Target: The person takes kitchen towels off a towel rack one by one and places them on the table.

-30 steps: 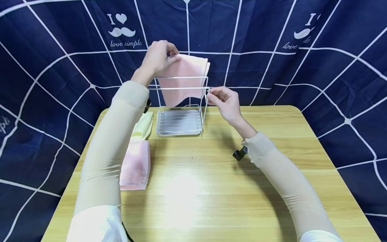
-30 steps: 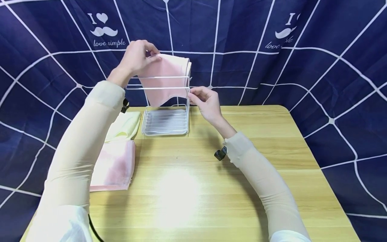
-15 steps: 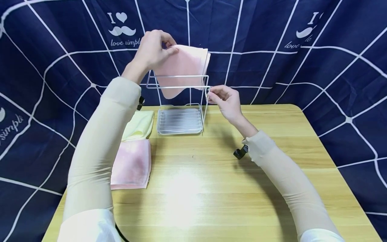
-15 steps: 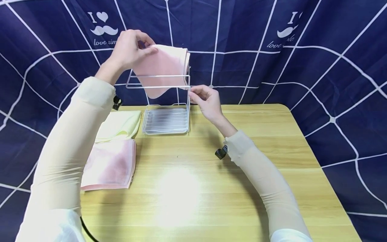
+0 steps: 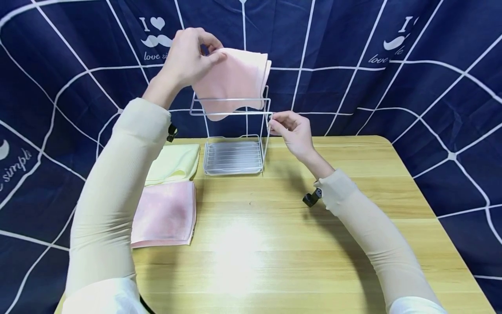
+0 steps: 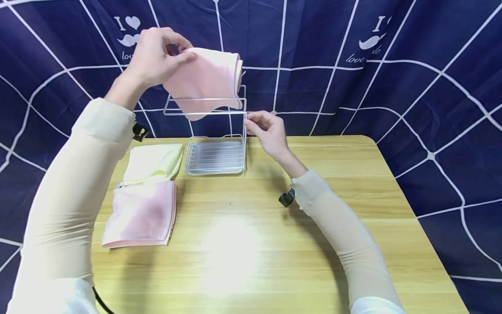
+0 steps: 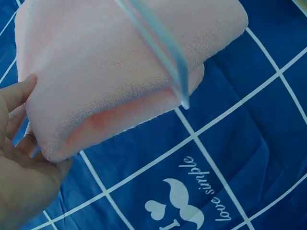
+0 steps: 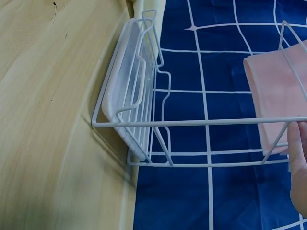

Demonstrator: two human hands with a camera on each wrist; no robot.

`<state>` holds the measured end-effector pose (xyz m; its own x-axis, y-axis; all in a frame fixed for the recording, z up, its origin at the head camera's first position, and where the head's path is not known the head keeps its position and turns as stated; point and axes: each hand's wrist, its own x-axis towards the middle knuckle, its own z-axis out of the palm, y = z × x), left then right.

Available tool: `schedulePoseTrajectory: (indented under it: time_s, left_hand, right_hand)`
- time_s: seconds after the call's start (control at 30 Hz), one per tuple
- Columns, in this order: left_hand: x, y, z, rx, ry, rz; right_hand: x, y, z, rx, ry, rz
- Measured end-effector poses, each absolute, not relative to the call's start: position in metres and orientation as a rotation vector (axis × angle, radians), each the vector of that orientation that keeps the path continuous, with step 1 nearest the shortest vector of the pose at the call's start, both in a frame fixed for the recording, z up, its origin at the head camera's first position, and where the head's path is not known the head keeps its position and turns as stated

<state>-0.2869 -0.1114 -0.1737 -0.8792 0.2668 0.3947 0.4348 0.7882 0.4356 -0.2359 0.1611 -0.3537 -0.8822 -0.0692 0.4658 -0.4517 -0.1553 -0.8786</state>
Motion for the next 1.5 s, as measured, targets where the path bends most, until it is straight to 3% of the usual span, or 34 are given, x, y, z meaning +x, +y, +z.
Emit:
schedulePoseTrajectory:
  time_s: [1.5]
  left_hand:
    - [-0.213,-0.141,-0.125,-0.678,-2.386,-0.926]
  right_hand:
    - [-0.24,0.164,-0.355,0.619,-1.833,2.131]
